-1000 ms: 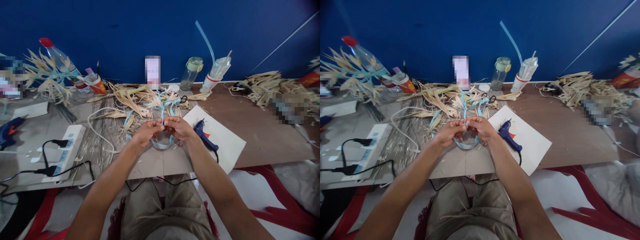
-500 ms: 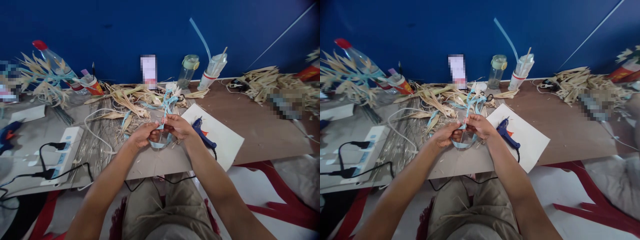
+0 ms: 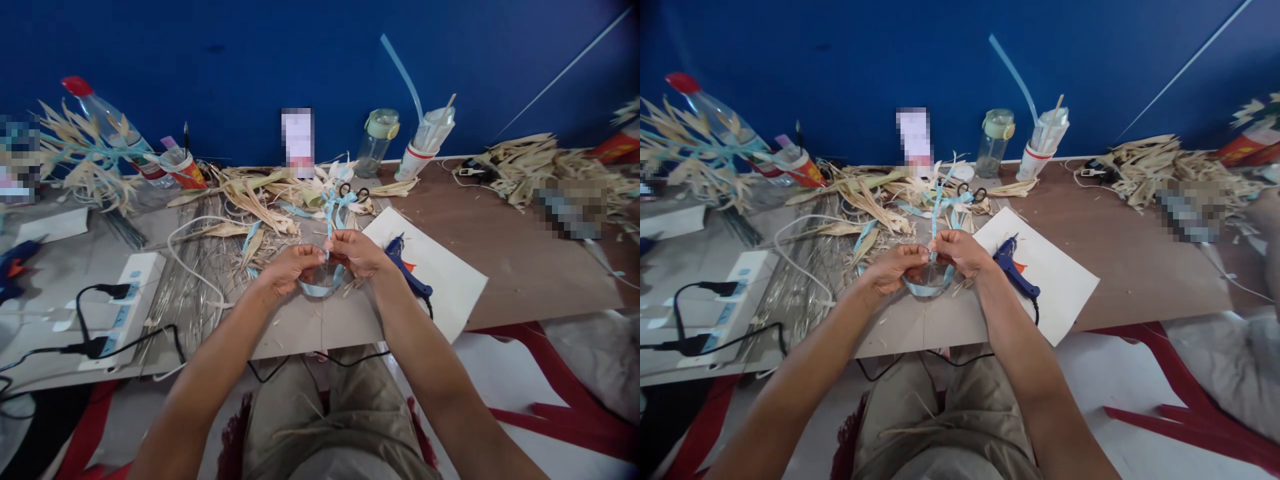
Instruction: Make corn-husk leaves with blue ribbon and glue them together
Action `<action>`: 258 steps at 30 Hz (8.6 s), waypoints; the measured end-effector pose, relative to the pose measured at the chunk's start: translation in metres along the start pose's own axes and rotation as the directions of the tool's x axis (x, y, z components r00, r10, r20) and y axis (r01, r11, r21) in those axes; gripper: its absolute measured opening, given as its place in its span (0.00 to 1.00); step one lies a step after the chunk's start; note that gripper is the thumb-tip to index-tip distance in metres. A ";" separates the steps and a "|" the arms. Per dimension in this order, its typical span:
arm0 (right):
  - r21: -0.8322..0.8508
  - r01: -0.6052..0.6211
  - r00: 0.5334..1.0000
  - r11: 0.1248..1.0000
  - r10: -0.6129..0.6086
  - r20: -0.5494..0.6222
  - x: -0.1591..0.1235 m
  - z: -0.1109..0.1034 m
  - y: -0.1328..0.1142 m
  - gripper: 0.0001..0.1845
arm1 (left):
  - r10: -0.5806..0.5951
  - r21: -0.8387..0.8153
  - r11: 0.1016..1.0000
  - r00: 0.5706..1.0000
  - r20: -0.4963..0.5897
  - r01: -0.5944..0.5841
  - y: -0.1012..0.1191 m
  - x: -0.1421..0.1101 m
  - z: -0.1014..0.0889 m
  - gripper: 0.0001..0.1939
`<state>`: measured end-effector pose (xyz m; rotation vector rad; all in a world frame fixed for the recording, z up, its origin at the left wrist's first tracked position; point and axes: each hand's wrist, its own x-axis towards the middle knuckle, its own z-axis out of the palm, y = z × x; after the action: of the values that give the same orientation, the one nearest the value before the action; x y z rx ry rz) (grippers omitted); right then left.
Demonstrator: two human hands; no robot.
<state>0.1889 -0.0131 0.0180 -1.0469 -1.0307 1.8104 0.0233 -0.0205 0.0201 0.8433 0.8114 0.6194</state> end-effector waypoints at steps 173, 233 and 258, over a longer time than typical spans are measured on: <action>-0.040 0.101 0.989 0.994 -0.104 -0.105 0.002 -0.009 -0.001 0.20 | -0.032 0.035 0.999 0.996 -0.079 0.035 -0.004 0.001 0.008 0.16; -0.345 0.140 0.947 0.928 -0.227 -0.226 0.017 -0.010 0.018 0.22 | 0.185 0.356 0.929 0.960 -0.212 -0.100 -0.016 0.006 0.009 0.08; -0.025 0.034 0.998 0.999 -0.036 -0.051 0.007 0.005 0.007 0.21 | 0.153 0.196 0.974 0.970 -0.187 -0.116 -0.012 0.008 0.007 0.12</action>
<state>0.1808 -0.0108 0.0118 -1.0781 -1.0363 1.7381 0.0354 -0.0233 0.0102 1.0216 1.0120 0.7682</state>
